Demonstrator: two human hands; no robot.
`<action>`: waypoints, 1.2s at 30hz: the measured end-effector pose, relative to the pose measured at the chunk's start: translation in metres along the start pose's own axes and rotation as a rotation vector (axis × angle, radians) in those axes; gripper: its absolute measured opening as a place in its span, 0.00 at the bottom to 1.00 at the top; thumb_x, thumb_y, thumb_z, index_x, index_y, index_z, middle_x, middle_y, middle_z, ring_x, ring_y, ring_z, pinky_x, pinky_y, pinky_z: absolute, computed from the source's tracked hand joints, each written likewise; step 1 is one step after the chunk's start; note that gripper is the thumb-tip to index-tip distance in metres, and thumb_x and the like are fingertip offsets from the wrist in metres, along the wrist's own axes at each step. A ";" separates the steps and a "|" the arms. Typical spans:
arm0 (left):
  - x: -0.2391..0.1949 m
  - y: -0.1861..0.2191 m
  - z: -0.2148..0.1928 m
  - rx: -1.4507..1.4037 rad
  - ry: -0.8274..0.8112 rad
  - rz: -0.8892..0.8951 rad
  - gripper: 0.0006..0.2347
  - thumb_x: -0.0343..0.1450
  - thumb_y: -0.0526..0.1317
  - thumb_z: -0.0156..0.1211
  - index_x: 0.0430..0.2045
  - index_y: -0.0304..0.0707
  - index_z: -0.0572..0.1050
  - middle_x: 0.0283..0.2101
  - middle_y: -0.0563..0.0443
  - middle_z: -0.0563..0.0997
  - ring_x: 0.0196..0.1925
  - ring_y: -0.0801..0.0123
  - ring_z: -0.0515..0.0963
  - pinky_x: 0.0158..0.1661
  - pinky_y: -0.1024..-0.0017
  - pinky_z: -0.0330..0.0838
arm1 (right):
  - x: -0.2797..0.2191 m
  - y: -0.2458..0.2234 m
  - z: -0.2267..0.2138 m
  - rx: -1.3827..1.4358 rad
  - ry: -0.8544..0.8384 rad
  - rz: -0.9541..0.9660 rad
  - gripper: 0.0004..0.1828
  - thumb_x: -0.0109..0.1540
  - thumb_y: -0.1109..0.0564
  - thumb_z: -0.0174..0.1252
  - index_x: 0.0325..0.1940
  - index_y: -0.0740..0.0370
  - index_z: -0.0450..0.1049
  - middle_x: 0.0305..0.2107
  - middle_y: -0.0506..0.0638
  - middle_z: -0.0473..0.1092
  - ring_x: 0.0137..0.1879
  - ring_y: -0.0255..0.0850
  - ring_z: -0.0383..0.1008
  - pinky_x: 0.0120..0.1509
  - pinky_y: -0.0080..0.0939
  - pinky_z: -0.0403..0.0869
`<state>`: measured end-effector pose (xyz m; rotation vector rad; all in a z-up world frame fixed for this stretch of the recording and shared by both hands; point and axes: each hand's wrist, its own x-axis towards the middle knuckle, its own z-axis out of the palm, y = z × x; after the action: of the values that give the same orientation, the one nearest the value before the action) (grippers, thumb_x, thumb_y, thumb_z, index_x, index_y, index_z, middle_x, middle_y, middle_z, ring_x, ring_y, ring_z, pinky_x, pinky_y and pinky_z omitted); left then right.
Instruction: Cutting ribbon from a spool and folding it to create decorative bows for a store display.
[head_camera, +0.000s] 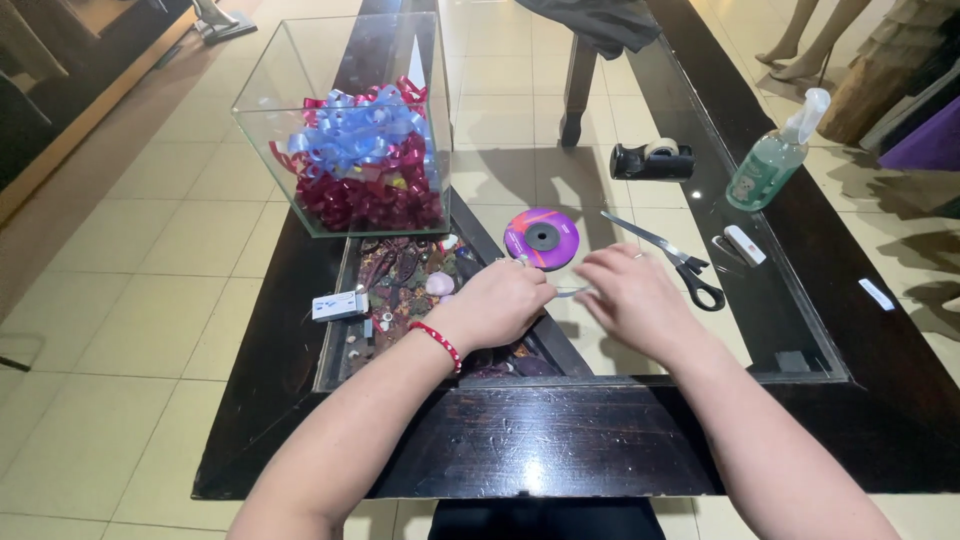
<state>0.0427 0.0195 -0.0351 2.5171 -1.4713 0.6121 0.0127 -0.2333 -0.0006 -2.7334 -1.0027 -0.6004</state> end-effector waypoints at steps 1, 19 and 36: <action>0.001 0.001 0.000 -0.001 -0.002 -0.001 0.05 0.70 0.41 0.63 0.26 0.42 0.78 0.30 0.48 0.81 0.38 0.51 0.85 0.41 0.57 0.78 | 0.000 -0.002 0.011 0.002 -0.001 0.001 0.15 0.61 0.54 0.65 0.52 0.58 0.81 0.50 0.56 0.79 0.63 0.58 0.77 0.60 0.60 0.78; -0.003 -0.011 -0.014 0.048 -0.195 -0.237 0.14 0.73 0.52 0.63 0.39 0.42 0.79 0.37 0.45 0.85 0.44 0.49 0.87 0.59 0.51 0.71 | -0.029 0.070 0.024 -0.322 -0.160 0.375 0.11 0.69 0.50 0.54 0.37 0.44 0.81 0.32 0.42 0.75 0.50 0.44 0.79 0.56 0.46 0.77; 0.004 0.024 -0.022 0.010 -0.248 -0.313 0.18 0.74 0.56 0.58 0.38 0.40 0.80 0.32 0.43 0.85 0.38 0.46 0.88 0.50 0.53 0.74 | -0.018 0.039 -0.006 -0.188 -0.320 0.446 0.10 0.68 0.50 0.56 0.39 0.48 0.82 0.35 0.47 0.77 0.52 0.48 0.80 0.58 0.48 0.77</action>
<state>0.0180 0.0117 -0.0151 2.8305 -1.1000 0.2642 0.0237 -0.2749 -0.0032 -3.1408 -0.3646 -0.1928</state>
